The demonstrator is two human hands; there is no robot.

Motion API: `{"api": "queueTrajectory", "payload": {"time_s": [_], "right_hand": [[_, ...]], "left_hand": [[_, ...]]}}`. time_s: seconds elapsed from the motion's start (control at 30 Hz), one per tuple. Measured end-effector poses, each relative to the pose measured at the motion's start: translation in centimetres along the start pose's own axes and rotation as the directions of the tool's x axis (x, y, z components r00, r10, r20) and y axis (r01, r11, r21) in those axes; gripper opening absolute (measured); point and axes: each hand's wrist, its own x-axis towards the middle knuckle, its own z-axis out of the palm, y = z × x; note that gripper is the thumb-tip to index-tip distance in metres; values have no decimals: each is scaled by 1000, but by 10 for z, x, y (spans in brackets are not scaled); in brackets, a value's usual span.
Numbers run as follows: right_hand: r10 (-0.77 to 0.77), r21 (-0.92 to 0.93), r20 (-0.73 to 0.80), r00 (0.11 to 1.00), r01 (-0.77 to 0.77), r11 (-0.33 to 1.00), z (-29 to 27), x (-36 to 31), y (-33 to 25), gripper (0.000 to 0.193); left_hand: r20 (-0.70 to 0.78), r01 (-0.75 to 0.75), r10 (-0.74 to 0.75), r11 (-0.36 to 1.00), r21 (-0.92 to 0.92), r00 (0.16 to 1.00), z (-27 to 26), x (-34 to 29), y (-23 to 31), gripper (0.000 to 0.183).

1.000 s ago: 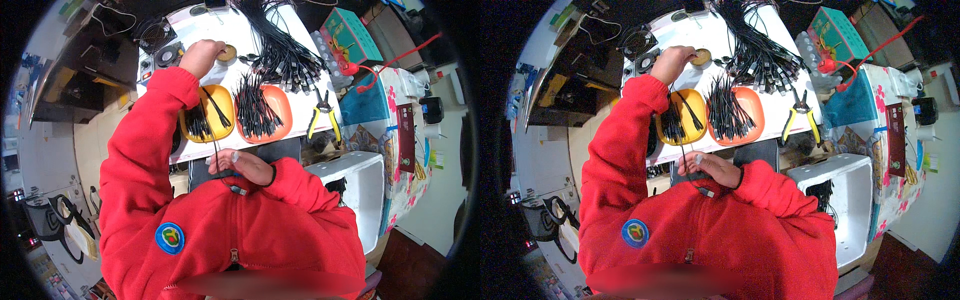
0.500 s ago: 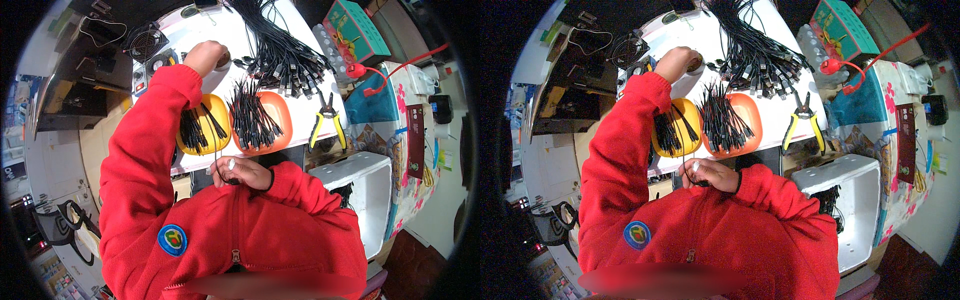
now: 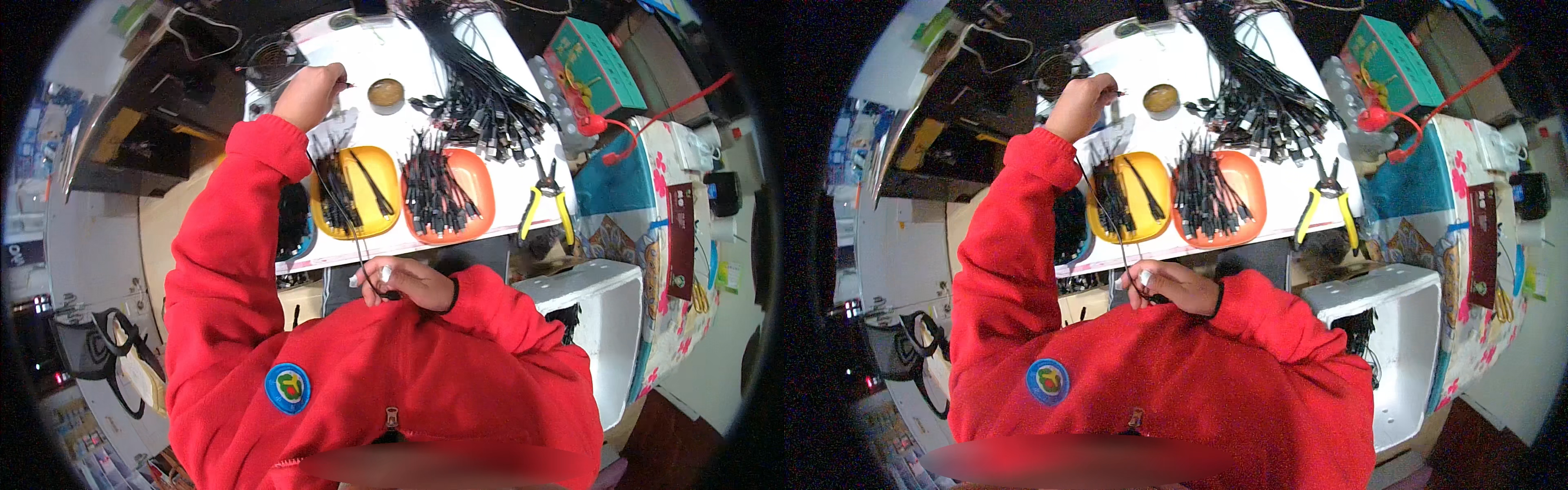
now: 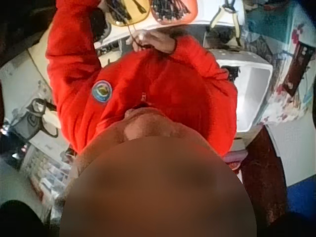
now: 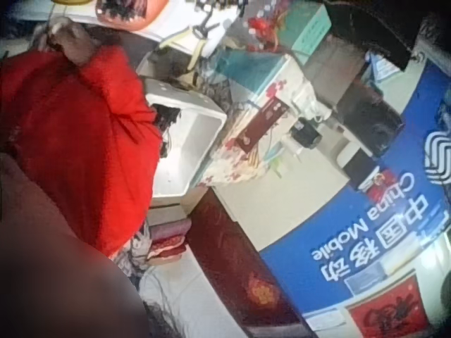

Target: The person repeatedly picks black cables from colored trays, strips the ends with pliers, and wraps the exposed wires with white tape. The finished cables are placed into a white bin on the right side of the table.

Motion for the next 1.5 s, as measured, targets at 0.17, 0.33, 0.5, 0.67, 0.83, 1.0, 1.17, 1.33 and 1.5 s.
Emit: {"api": "queueTrajectory", "payload": {"time_s": [0.17, 0.33, 0.5, 0.67, 0.83, 1.0, 1.17, 1.33, 1.5], "right_hand": [[48, -93, 75, 996, -41, 995, 14, 13, 5, 42], [67, -164, 112, 991, -48, 985, 25, 28, 13, 38], [75, -167, 136, 988, -51, 985, 28, 36, 16, 41], [114, -144, 86, 990, -101, 984, 25, 38, 13, 32], [106, -166, 85, 991, -90, 982, 24, 39, 11, 32], [103, -168, 72, 992, -90, 982, 23, 38, 9, 31], [105, -168, 58, 993, -94, 981, 25, 33, 7, 31], [68, -170, 53, 996, -59, 984, 22, 20, 15, 32], [110, -531, -149, 983, -173, 830, 14, -5, 15, 23]], "left_hand": [[-52, 128, -124, 989, 72, 991, -37, -40, -41, 8], [-10, 254, -255, 961, 106, 967, -36, -58, -76, 7], [-23, 159, -158, 966, 205, 987, -27, -55, -90, 7], [37, 158, -171, 961, 227, 985, -25, -46, -88, 8], [128, 114, -170, 926, 360, 977, -26, -36, -81, 9], [145, 57, -138, 888, 457, 980, -24, -32, -76, 11], [156, 13, -101, 873, 487, 983, -21, -30, -76, 12], [-31, 152, -150, 935, 321, 988, -36, -37, -56, 9], [-341, 167, -330, 887, -430, 880, -75, -73, 15, 7]]}}
